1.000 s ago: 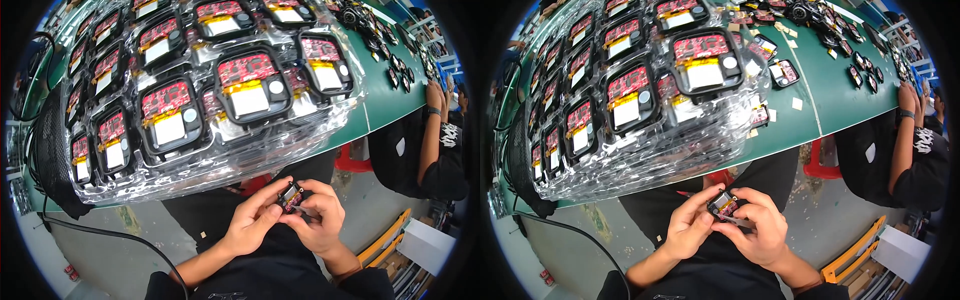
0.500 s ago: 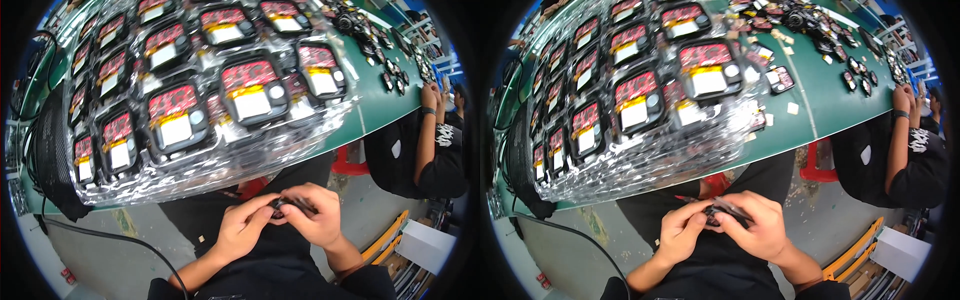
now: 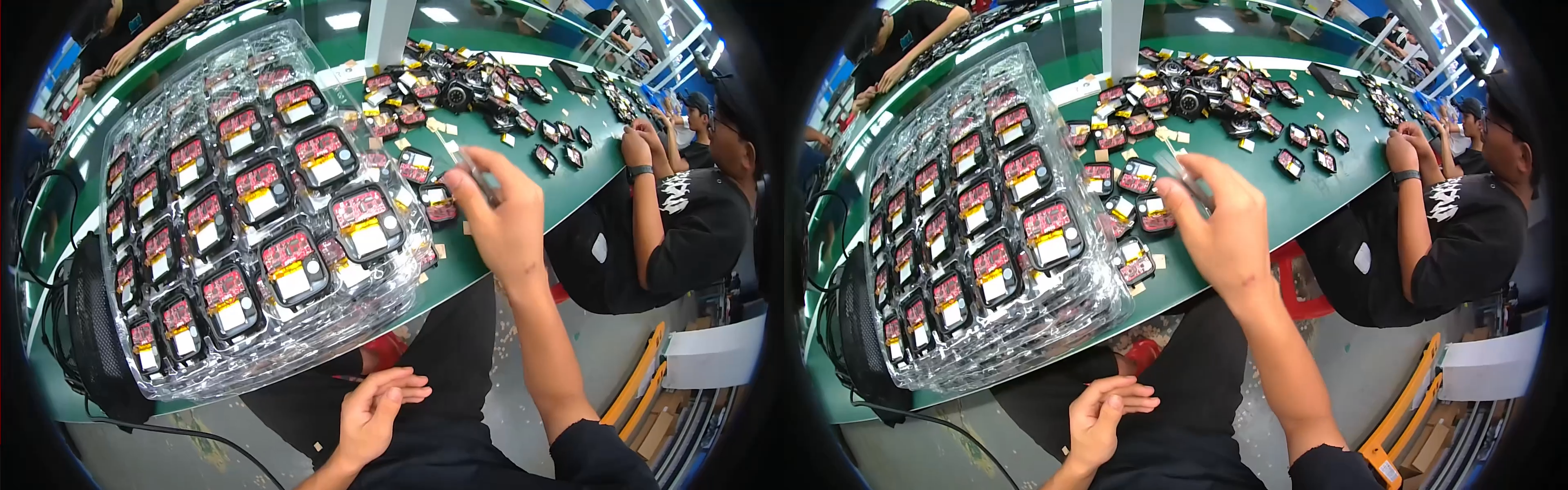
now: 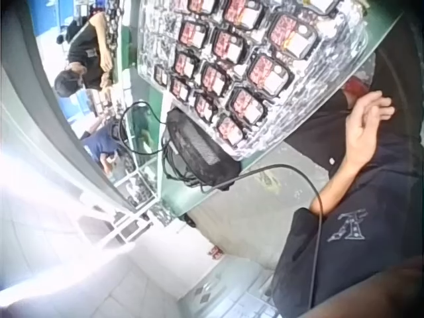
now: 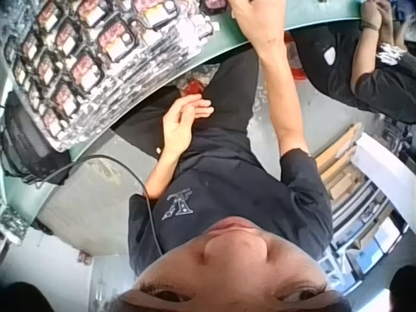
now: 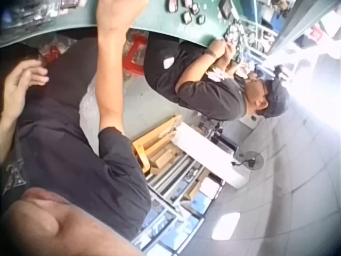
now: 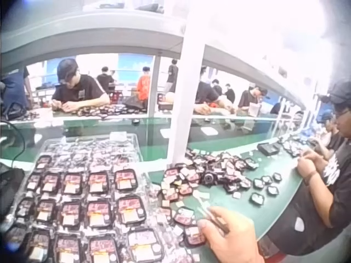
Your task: The person is using tweezers to assemble small electronic components, specifically attaching wires or thin cables to circuit boards for small handheld devices.
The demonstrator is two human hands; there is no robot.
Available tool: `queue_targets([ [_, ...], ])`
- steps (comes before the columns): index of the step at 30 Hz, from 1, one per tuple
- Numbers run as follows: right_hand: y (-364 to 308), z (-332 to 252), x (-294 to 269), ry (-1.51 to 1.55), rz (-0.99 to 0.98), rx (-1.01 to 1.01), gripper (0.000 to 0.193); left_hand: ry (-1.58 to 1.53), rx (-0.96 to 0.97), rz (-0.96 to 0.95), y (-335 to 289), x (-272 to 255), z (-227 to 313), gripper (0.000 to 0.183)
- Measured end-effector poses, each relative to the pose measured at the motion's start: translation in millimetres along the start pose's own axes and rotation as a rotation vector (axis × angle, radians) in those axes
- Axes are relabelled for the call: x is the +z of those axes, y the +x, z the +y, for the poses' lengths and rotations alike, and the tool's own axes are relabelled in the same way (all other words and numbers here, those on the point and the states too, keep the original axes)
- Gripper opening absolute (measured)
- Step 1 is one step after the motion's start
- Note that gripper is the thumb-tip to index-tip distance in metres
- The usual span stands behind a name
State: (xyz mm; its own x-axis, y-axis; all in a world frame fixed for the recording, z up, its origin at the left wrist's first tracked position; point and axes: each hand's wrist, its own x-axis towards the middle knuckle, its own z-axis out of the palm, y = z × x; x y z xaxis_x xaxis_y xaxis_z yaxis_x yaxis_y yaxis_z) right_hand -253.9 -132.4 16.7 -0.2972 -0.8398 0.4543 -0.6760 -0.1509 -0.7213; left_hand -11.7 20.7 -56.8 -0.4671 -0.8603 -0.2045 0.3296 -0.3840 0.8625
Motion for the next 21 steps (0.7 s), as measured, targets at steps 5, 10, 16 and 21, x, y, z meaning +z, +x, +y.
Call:
queue_targets([
  [5, 41.4, 44.6, -17.6, -0.656, 0.123, -0.067, 0.040, 0.024, 0.011, -0.001, -2.5, -1.1, -3.8, 0.035],
  [10, 41.0, 35.0, -28.2, -0.677, -0.007, 0.057, 0.037, 0.020, -0.028, 0.019, -3.3, -4.5, -7.2, 0.032],
  [16, 32.0, 34.1, -37.0, -0.588, 0.005, -0.050, 0.027, -0.045, -0.086, 0.005, 1.7, -3.4, -7.3, 0.031],
  [21, 25.2, 32.5, -60.2, -0.482, 0.253, -0.159, 0.015, -0.011, -0.062, -0.036, 3.1, -3.1, -5.5, 0.030],
])
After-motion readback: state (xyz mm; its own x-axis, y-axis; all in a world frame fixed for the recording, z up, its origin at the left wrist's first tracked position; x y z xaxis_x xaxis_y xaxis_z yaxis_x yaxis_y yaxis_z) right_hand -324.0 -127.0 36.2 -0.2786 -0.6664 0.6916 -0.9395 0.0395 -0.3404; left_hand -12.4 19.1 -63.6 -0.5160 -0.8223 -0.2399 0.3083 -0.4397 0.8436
